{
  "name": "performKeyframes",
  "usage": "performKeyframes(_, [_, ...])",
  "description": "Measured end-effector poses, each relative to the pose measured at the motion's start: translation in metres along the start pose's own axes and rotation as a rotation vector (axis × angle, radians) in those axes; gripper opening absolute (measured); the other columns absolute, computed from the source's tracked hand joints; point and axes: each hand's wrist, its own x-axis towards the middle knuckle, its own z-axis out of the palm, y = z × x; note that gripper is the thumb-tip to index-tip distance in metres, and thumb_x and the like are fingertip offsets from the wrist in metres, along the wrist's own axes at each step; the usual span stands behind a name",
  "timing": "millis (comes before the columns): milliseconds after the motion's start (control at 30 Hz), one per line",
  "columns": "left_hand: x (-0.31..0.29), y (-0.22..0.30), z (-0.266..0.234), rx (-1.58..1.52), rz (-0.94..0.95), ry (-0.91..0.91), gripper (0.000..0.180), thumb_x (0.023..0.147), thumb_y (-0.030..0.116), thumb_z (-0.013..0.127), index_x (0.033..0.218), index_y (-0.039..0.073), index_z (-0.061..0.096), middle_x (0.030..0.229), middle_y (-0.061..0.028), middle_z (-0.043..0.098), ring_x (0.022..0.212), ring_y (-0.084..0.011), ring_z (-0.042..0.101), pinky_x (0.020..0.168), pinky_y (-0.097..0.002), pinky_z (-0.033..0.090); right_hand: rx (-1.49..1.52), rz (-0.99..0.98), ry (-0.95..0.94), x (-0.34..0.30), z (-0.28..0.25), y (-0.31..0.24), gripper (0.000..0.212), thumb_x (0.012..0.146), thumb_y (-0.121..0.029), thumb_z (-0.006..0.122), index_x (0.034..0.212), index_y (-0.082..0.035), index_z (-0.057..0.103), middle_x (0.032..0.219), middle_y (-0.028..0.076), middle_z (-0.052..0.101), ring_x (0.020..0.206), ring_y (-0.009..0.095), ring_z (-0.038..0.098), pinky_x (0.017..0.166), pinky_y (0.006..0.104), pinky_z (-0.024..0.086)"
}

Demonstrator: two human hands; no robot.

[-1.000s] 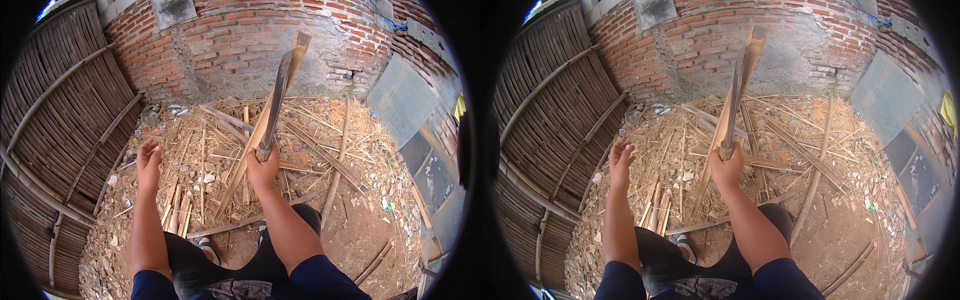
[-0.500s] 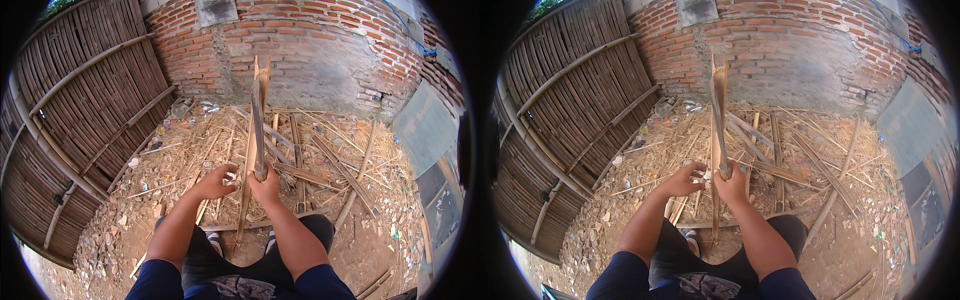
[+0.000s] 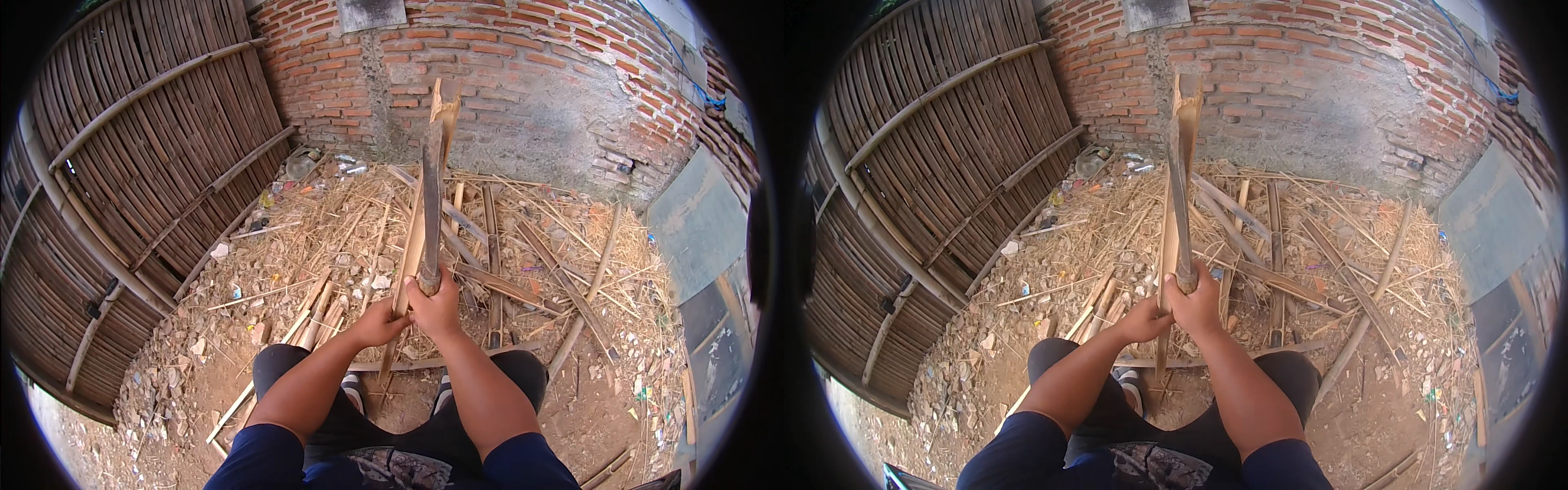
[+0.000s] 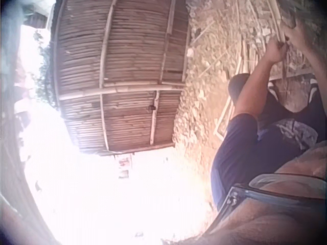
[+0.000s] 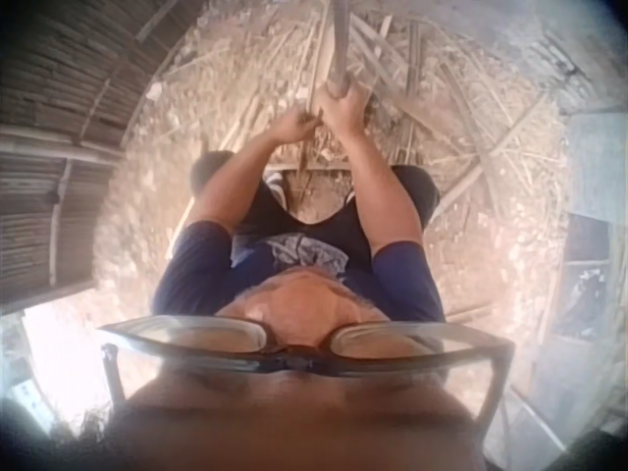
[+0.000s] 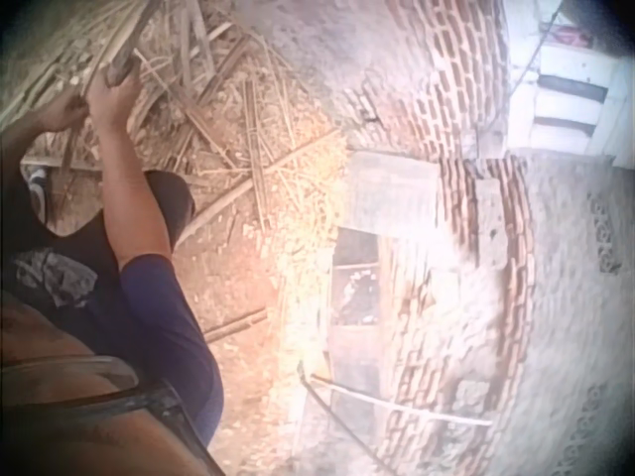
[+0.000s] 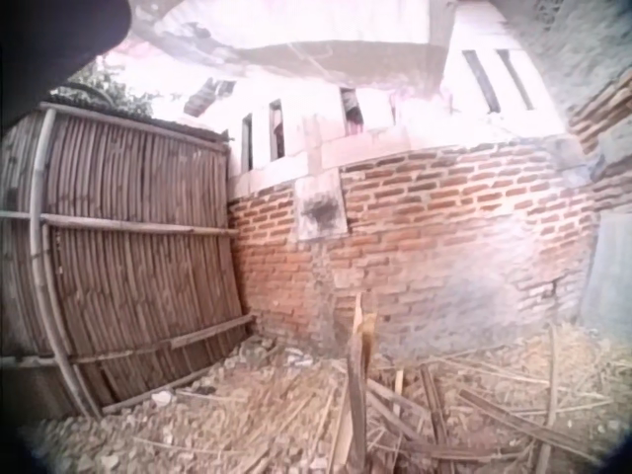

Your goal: The person uses a machete to shave and trim a long strip of bamboo by hand, removing thin layers to smooth and shape it.

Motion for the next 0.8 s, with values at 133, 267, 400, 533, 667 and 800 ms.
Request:
performKeyframes(133, [-0.003, 0.001, -0.008, -0.017, -0.117, -0.016, 0.031, 0.094, 0.021, 0.068, 0.118, 0.002, 0.059, 0.082, -0.0075, 0.068, 0.074, -0.0133, 0.064, 0.064, -0.0328, 0.051, 0.054, 0.019, 0.032, 0.002, 0.007, -0.009, 0.026, 0.087, -0.013, 0.072, 0.108, 0.0, 0.063, 0.079, 0.006, 0.067, 0.075, 0.014, 0.064, 0.071, 0.0327, 0.052])
performKeyframes(267, [-0.007, 0.007, -0.012, 0.066, -0.091, 0.128, 0.045, 0.093, 0.034, 0.071, 0.12, 0.0, 0.058, 0.073, -0.0122, 0.064, 0.062, -0.0213, 0.061, 0.061, -0.0361, 0.049, 0.174, 0.023, 0.08, 0.011, 0.009, 0.003, 0.025, 0.088, -0.012, 0.071, 0.109, 0.0, 0.061, 0.082, 0.005, 0.066, 0.071, 0.013, 0.063, 0.066, 0.0309, 0.051])
performKeyframes(400, [-0.013, 0.014, -0.014, 0.336, 0.067, 0.372, 0.054, 0.092, 0.036, 0.069, 0.124, -0.005, 0.056, 0.07, -0.0166, 0.065, 0.06, -0.0282, 0.064, 0.06, -0.0382, 0.05, 0.36, 0.086, 0.093, 0.02, 0.013, -0.005, 0.017, 0.091, -0.006, 0.068, 0.103, -0.003, 0.058, 0.08, 0.002, 0.062, 0.059, 0.009, 0.058, 0.052, 0.0247, 0.047])
performKeyframes(533, [-0.022, 0.03, -0.023, 0.229, -0.043, 0.474, 0.053, 0.091, 0.034, 0.071, 0.123, -0.006, 0.058, 0.061, -0.0118, 0.062, 0.055, -0.025, 0.063, 0.055, -0.0371, 0.048, 0.473, 0.111, 0.132, 0.026, 0.022, -0.026, 0.015, 0.091, -0.005, 0.067, 0.098, -0.004, 0.054, 0.07, 0.001, 0.058, 0.052, 0.008, 0.056, 0.047, 0.0237, 0.045])
performKeyframes(667, [-0.025, 0.033, -0.036, 0.265, 0.003, 0.547, 0.048, 0.088, 0.029, 0.073, 0.12, -0.003, 0.06, 0.062, -0.012, 0.062, 0.055, -0.0234, 0.062, 0.054, -0.0363, 0.047, 0.513, 0.076, 0.112, 0.031, 0.023, -0.023, 0.017, 0.092, -0.006, 0.068, 0.097, -0.004, 0.053, 0.076, 0.004, 0.06, 0.053, 0.008, 0.055, 0.048, 0.0235, 0.046])
performKeyframes(800, [-0.024, 0.034, -0.054, 0.327, 0.051, 0.624, 0.036, 0.085, 0.026, 0.072, 0.107, -0.002, 0.063, 0.062, -0.0131, 0.061, 0.054, -0.0279, 0.062, 0.054, -0.0391, 0.047, 0.486, 0.095, 0.128, 0.034, 0.02, -0.028, 0.021, 0.093, -0.012, 0.07, 0.1, -0.002, 0.053, 0.082, 0.007, 0.063, 0.055, 0.007, 0.054, 0.049, 0.0231, 0.047])
